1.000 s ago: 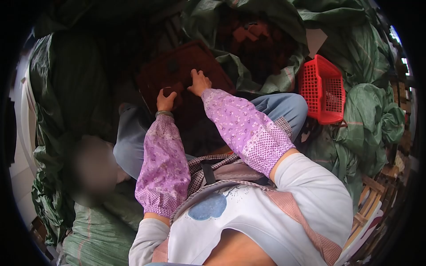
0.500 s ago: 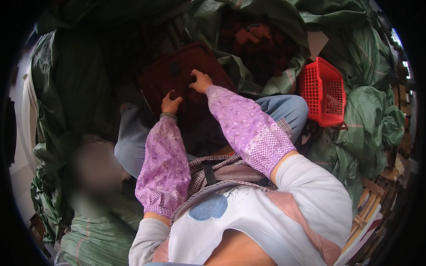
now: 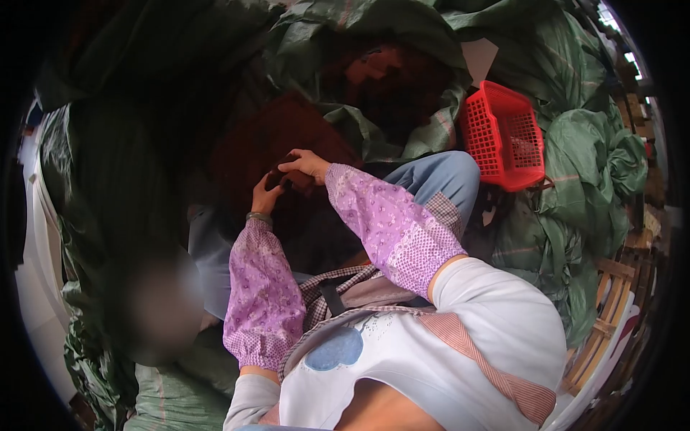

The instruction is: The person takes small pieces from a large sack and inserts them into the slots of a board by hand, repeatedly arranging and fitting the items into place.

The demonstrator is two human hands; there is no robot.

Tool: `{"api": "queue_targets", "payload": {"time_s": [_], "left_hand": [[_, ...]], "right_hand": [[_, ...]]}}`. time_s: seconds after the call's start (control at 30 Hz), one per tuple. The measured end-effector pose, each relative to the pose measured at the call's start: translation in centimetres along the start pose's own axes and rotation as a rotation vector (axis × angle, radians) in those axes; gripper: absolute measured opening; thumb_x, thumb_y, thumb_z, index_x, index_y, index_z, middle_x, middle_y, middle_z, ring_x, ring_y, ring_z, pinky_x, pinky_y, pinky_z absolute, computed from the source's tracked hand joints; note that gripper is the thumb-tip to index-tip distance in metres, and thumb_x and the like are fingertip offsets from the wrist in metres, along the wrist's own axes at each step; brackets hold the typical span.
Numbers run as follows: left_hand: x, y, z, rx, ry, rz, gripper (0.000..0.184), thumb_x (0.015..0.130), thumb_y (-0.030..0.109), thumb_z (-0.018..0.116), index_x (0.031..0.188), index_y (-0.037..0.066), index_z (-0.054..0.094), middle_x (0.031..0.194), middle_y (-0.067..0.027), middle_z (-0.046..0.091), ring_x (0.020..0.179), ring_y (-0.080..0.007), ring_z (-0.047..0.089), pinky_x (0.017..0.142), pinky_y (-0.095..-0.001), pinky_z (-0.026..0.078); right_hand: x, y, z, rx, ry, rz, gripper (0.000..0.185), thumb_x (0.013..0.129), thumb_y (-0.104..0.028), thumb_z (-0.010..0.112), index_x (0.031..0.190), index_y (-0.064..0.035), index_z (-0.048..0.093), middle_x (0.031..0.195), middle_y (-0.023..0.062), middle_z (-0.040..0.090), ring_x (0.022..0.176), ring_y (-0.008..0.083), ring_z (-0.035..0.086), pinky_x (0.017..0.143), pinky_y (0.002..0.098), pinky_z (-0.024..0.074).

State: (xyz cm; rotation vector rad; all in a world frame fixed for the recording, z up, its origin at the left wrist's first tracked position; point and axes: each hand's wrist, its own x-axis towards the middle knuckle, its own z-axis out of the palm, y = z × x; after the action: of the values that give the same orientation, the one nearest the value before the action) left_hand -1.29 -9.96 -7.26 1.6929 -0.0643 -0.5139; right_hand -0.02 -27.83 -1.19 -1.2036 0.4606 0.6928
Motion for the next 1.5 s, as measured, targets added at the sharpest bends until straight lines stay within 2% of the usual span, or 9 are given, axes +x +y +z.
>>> {"api": "queue_targets", "payload": {"time_s": [0.23,0.3,0.37,0.43,0.53,0.73,1.1,1.3,1.5], "left_hand": [[2.5,6.9,4.0,-0.47,0.055,-0.034,0.053,0.068,0.014,0.062,0.116,-0.001,0.046,0.109,-0.0107,0.053,0.102,-0.0219,0.049,0.088,-0.0301,0.037],[6.3,10.9,8.2,-0.487,0.096,0.08,0.065,0.07,0.02,0.065,0.123,-0.002,0.036,0.117,-0.0133,0.045,0.11,-0.0231,0.042,0.093,-0.0313,0.033],[8.9,18.1,13.2,-0.443,0.102,0.239,0.079,0.071,0.029,0.067,0.129,-0.003,0.024,0.125,-0.0181,0.036,0.118,-0.0264,0.034,0.096,-0.0336,0.028],[9.4,20.8,14.7,-0.297,0.142,0.363,0.085,0.07,0.034,0.066,0.13,-0.003,0.019,0.128,-0.0225,0.031,0.121,-0.0312,0.029,0.098,-0.0357,0.025],[8.8,19.9,12.9,0.055,0.261,0.521,0.078,0.068,0.035,0.064,0.129,0.002,0.027,0.125,-0.0272,0.034,0.118,-0.0389,0.03,0.098,-0.0386,0.027],[-1.1,8.4,2.7,0.225,0.657,0.039,0.044,0.069,0.017,0.06,0.111,0.011,0.05,0.113,-0.0153,0.048,0.106,-0.0319,0.045,0.091,-0.0392,0.034],[-6.5,2.2,1.7,0.58,0.7,-0.311,0.065,0.063,0.011,0.068,0.121,0.019,0.041,0.114,-0.0168,0.041,0.103,-0.0359,0.042,0.085,-0.0426,0.039],[-6.3,2.6,1.6,0.672,0.638,-0.381,0.064,0.063,0.01,0.068,0.119,0.027,0.042,0.11,-0.0135,0.039,0.1,-0.0333,0.043,0.081,-0.0417,0.043],[-6.4,3.0,1.4,0.632,0.618,-0.432,0.065,0.064,0.009,0.068,0.12,0.028,0.042,0.112,-0.0132,0.037,0.101,-0.0328,0.042,0.081,-0.0419,0.043]], "right_hand": [[-3.9,-8.3,-10.3,0.327,0.535,-0.373,0.035,0.07,-0.021,0.07,0.094,-0.0084,0.048,0.083,0.0077,0.056,0.068,0.0208,0.058,0.055,0.0365,0.0489],[-3.5,-11.0,-16.7,0.443,0.513,-0.463,0.039,0.074,-0.035,0.065,0.102,-0.0141,0.046,0.083,0.0028,0.056,0.076,0.0184,0.057,0.066,0.042,0.0483],[-4.5,-14.2,-20.7,0.56,0.53,-0.378,0.066,0.071,-0.055,0.058,0.118,-0.0148,0.035,0.115,0.014,0.04,0.098,0.0292,0.048,0.078,0.0521,0.0428],[-7.9,-16.3,-19.8,0.342,0.877,-0.319,0.098,0.066,-0.068,0.052,0.135,-0.019,0.001,0.137,0.0138,0.014,0.118,0.0416,0.029,0.089,0.0624,0.0257],[-6.2,-13.2,-24.7,0.004,1.161,-0.476,0.086,0.074,-0.059,0.051,0.134,-0.0164,0.007,0.133,0.0118,0.027,0.116,0.0291,0.035,0.091,0.0519,0.0296],[-1.5,-3.1,-12.5,-0.267,0.809,-0.551,0.016,0.078,-0.017,0.057,0.088,-0.0049,0.06,0.072,0.0034,0.06,0.062,0.0111,0.059,0.056,0.0247,0.0468],[4.8,2.6,8.4,-1.509,0.179,-0.589,0.048,0.065,-0.025,0.067,0.111,-0.0255,0.052,0.112,0.007,0.044,0.103,0.0271,0.046,0.082,0.0388,0.0436],[4.9,1.2,8.0,-1.432,0.085,-0.451,0.043,0.066,-0.032,0.066,0.107,-0.0233,0.055,0.11,0.0109,0.044,0.097,0.0299,0.052,0.079,0.04,0.0455],[7.2,1.8,5.0,-1.294,0.403,-0.475,0.035,0.071,-0.034,0.055,0.099,-0.0137,0.06,0.082,0.0153,0.061,0.082,0.0324,0.059,0.076,0.0416,0.0457]]}}
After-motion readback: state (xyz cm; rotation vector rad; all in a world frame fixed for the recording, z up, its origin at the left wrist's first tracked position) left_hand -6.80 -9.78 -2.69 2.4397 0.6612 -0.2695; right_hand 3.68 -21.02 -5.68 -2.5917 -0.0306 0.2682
